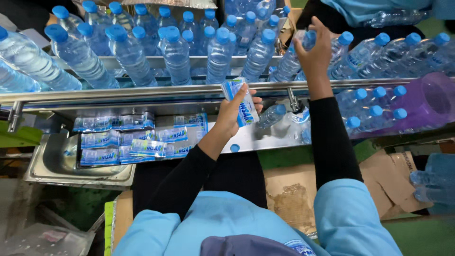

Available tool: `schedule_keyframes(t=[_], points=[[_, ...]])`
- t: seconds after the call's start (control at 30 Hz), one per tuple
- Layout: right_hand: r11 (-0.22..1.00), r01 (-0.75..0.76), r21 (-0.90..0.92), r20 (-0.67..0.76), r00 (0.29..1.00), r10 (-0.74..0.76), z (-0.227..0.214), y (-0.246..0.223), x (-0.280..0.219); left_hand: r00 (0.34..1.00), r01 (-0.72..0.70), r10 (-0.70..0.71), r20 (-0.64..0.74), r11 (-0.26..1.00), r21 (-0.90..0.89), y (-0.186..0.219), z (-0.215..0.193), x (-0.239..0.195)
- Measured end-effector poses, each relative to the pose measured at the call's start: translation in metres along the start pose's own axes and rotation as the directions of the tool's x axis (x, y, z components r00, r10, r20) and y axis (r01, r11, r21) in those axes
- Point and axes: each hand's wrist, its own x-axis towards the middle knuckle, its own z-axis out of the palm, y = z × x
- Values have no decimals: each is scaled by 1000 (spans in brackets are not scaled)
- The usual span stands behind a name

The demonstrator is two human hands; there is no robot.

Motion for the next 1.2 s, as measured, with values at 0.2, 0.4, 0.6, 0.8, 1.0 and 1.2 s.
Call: schedule_keyframes(t=[0.2,0.4,0.6,0.8,1.0,1.2], points=[[983,-175,-52,-115,979,168,-3,19,-37,999,-7,8,36,1000,-17,-6,-10,21],[955,-278,-103,-180,949,257,5,38,-66,998,17,-16,54,1000,-25,-10,-9,24],[981,-166,102,-325,926,190,-41,1,-82,996,26,-21,90,998,-52,-20,-23,48],[939,48,341,-413,905,103,-71,-80,-104,975,199,-177,132,964,-177,-24,-36,84],[926,-12,377,-346,926,153,-91,1,-153,893,-220,98,439,946,237,44,-20,19],[912,302,278,-338,919,-201,-123,-59,-112,930,-244,120,348,908,339,55,-34,-6]])
